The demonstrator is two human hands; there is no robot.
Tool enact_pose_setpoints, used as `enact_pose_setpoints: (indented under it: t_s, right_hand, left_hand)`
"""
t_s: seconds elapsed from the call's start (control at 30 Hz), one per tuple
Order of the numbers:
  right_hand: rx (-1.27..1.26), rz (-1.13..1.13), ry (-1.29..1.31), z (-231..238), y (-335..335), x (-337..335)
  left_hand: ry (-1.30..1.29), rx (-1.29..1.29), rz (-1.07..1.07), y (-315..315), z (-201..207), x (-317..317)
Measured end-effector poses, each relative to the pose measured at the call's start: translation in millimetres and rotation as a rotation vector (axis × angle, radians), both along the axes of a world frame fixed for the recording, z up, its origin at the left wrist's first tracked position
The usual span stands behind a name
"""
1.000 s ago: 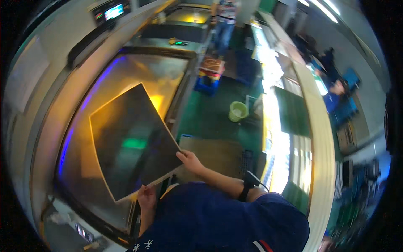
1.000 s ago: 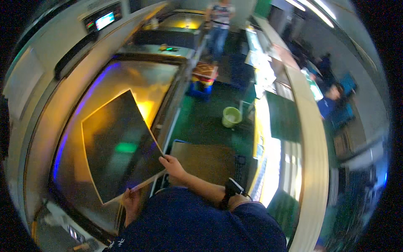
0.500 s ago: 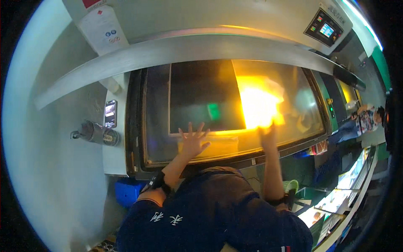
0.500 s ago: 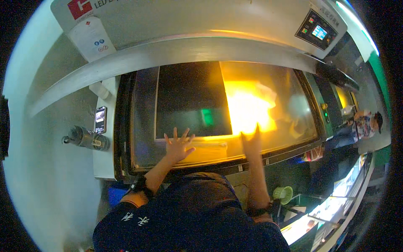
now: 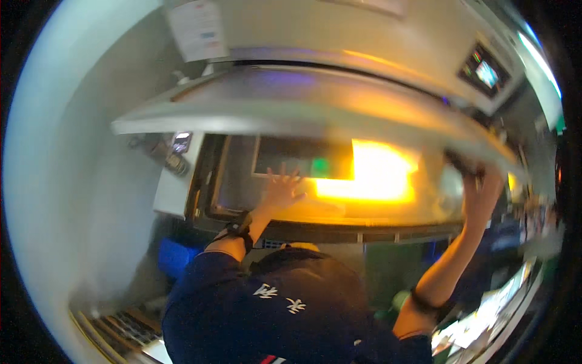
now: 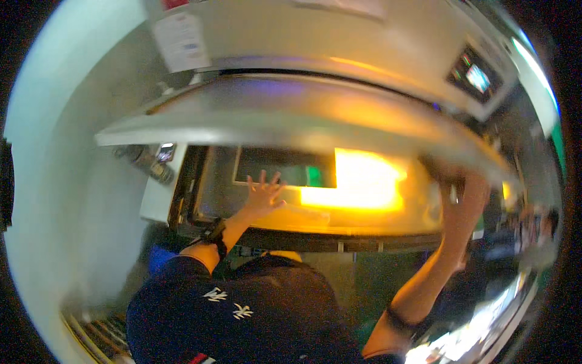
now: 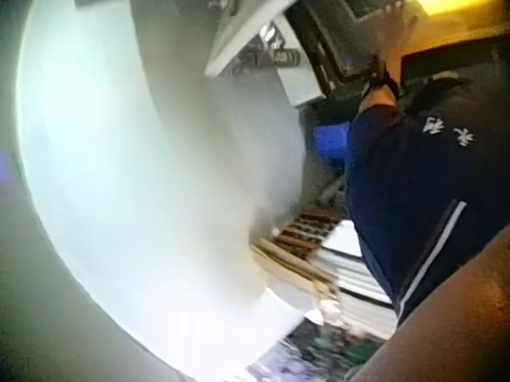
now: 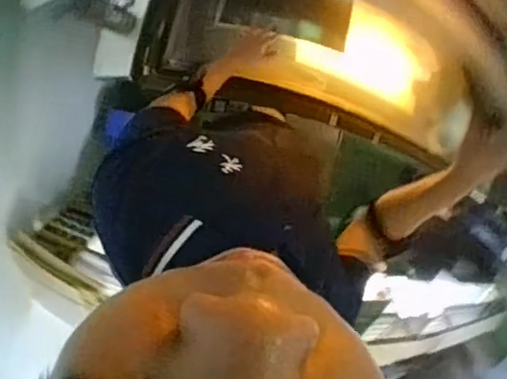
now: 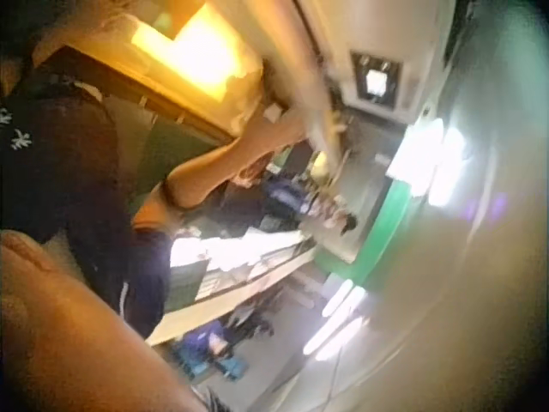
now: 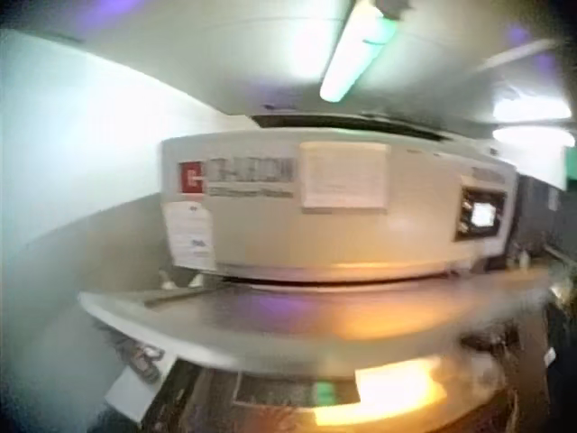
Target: Placing and exposing printing plates in an LED exposure machine.
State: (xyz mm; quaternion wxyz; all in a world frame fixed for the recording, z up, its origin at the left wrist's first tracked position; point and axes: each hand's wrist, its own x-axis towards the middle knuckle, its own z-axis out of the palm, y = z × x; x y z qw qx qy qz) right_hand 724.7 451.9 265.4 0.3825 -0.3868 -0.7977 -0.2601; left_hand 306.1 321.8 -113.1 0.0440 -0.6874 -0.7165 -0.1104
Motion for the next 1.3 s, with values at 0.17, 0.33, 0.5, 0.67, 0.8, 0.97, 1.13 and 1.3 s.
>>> enact_pose_setpoints:
  t_s: [0.17, 0.33, 0.5, 0.67, 0.8, 0.97, 1.13, 1.3]
  right_hand:
    - [-0.577, -0.189, -0.218, -91, -90, 29]
    - [-1.019, -0.231, -0.646, -247, -102, 41]
    - [-1.211, -0.11, -0.862, -304, -100, 15]
    - [-1.091, -0.078, -0.875, -323, -98, 21]
    - [-1.221, -0.203, -0.942, -346, -88, 25]
    - [-1.227, -0.044, -0.87, -377, -80, 42]
    - [-1.092, 0.027, -0.708, -370, -96, 39]
    - [-1.045, 0.438, -0.083, -350, -123, 44]
  left_hand:
    - [-0.572, -0.492, -0.221, -35, 60, 83]
    - [-0.802, 0.146, -0.473, -93, 36, 168]
    - [-0.792, -0.517, -0.531, -121, 55, 138]
    - [-1.055, -0.273, -0.163, -178, 19, 108]
    - [-1.081, -0.273, 0.155, -203, 24, 109]
    - [-1.179, -0.042, 0.167, -171, 30, 113]
    - [-0.904, 0.118, 0.021, -82, 71, 90]
    - [-0.845, 0.104, 0.037, -21, 93, 39]
